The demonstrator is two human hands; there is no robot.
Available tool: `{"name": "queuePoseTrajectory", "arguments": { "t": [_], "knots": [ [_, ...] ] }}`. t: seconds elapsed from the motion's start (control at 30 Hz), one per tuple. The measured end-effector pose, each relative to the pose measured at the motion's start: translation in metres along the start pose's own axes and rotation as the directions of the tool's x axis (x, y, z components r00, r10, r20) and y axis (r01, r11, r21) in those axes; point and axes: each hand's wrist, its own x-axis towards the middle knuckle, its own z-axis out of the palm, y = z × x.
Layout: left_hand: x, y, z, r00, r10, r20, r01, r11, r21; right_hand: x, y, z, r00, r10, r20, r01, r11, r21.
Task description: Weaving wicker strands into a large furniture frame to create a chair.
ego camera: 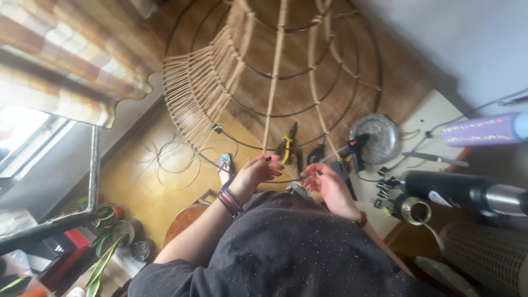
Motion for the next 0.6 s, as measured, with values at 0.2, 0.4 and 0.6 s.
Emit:
{"name": "queuePoseTrajectory", "arguments": {
  "t": [0.2,0.4,0.6],
  "knots": [
    [0.02,0.075,-0.099,0.994,0.059,-0.087,-0.048,0.992,0.121,0.069,-0.044,0.104,0.974,-0.221,-0.051,0.209,0.963,-0.173],
    [0.053,0.13,-0.241,0.98,0.09,-0.177,-0.053,0.978,0.2,0.158,-0.006,0.207,0.979,-0.148,-0.138,0.08,0.908,-0.41],
    [0.072,0.133,-0.301,0.988,-0.058,-0.143,0.106,0.927,0.36,0.265,0.117,0.197,0.975,-0.111,-0.195,-0.056,0.722,-0.69]
  ]
}}
